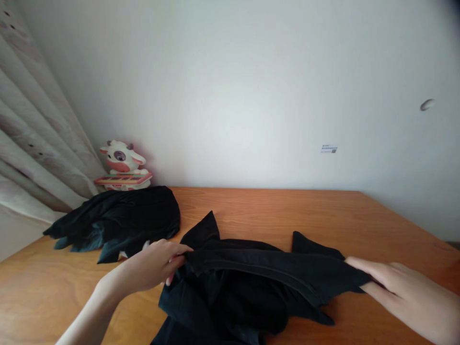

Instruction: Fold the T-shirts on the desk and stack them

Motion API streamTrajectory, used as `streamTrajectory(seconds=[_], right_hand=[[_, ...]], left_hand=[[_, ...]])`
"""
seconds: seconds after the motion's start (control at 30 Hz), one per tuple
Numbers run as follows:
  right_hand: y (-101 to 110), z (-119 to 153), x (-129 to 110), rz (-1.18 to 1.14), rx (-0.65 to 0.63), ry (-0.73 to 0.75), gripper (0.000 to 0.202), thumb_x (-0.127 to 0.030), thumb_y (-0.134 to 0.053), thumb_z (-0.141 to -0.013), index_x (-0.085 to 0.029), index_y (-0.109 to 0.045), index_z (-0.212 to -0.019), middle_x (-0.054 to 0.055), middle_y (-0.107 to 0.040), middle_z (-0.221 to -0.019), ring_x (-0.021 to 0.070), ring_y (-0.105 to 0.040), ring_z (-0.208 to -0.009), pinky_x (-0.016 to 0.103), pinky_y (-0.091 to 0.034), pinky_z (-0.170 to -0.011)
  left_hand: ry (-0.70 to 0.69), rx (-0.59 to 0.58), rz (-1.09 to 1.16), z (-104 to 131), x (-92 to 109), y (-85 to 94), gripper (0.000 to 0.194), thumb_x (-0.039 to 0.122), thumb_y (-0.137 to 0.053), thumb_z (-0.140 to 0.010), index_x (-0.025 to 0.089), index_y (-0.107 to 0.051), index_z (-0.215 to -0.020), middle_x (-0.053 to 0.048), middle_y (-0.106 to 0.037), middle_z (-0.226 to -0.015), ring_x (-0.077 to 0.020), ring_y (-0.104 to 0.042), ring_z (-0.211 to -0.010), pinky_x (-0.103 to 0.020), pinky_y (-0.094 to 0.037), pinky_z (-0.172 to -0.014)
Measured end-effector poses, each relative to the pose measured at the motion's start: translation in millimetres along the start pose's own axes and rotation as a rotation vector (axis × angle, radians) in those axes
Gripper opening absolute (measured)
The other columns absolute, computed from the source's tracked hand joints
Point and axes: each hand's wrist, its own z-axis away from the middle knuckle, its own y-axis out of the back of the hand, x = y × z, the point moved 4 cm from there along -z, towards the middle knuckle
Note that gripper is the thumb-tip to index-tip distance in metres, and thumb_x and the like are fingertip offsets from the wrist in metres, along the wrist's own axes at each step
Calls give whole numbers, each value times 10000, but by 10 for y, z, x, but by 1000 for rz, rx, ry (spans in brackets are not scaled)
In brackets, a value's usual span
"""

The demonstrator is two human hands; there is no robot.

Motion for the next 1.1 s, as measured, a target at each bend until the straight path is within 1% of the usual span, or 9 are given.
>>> streamTrajectory(seconds=[0.07, 0.13, 0.27, 0.4, 0.53, 0.63, 0.7, 0.9, 1.1], right_hand=[[-120, -28, 104, -297, -469, -300, 518, -552, -502, -802, -312, -651, -1236, 58, -667, -520, 299, -663, -450, 421, -569, -457], [-116, -234, -55, -577, -692, -418, 566, -542, -541, -828, -237, -586, -1302, 87, -741, -641, 283, -730, -583, 434, -627, -634], [-13, -1142, -513, -826, -291, -342, 508, -455, -556, -860, -160, -570, -1274, 204, -726, -1202, 295, -696, -1146, 469, -562, -982], [-156, -1631, -772, -289, 174, -55, 652, -486, -509, -908, -194, -435, -1486, 160, -490, -1539, 310, -359, -1490, 499, -340, -1197], [-743, -1508, -817, 70, -81, -58, 654, -563, -356, -969, -182, -500, -1481, 187, -490, -1532, 367, -440, -1423, 566, -363, -1149], [-1198, -1314, -684, 159, -362, -304, 806, -730, -242, -942, -255, -363, -1583, 203, -331, -1632, 465, -312, -1477, 763, -286, -1074], [-1397, -1277, -573, 188, -404, -365, 833, -765, -190, -929, -304, -243, -1621, 178, -201, -1687, 459, -172, -1529, 807, -174, -1085], [-1544, -1434, -146, 238, -223, -246, 748, -702, -189, -968, -320, -295, -1602, 96, -197, -1702, 324, -142, -1562, 672, -120, -1195], [-1261, -1289, 187, 256, 105, -235, 672, -544, -292, -989, -122, -480, -1477, 254, -507, -1474, 397, -520, -1330, 584, -423, -1053]], left_hand=[[26, -274, 229, -45, -37, -30, 359, 407, -471, -952, 249, -719, -1158, -21, -748, -682, -207, -725, -613, -261, -541, -567], [22, -340, 444, -271, -40, 21, 437, 483, -588, -878, 193, -701, -1185, -55, -777, -740, -216, -733, -615, -277, -561, -567], [-96, 311, 807, -1084, 29, 430, 576, 434, -613, -845, 154, -618, -1348, -112, -775, -1090, -236, -731, -1032, -362, -568, -928], [-180, 770, 525, -1572, 280, 585, 613, 285, -576, -879, 173, -506, -1478, -130, -608, -1438, -261, -538, -1362, -404, -419, -1142], [-190, 487, 61, -1686, 481, -22, 451, 365, -448, -981, 180, -647, -1341, -140, -611, -1435, -282, -512, -1389, -439, -363, -1184], [15, 226, -135, -1647, 396, -659, 743, 667, -418, -949, 197, -469, -1523, -200, -360, -1623, -433, -306, -1499, -657, -271, -1169], [74, 250, -200, -1610, 366, -912, 807, 727, -360, -942, 235, -367, -1582, -184, -233, -1676, -446, -171, -1538, -705, -164, -1179], [77, 399, -250, -1610, 454, -1094, 824, 778, -264, -933, 288, -350, -1589, -143, -256, -1678, -433, -167, -1544, -692, -126, -1199], [0, 436, -213, -1604, 456, -1087, 799, 759, -279, -945, 265, -422, -1557, -162, -321, -1651, -425, -201, -1538, -683, -146, -1199]])
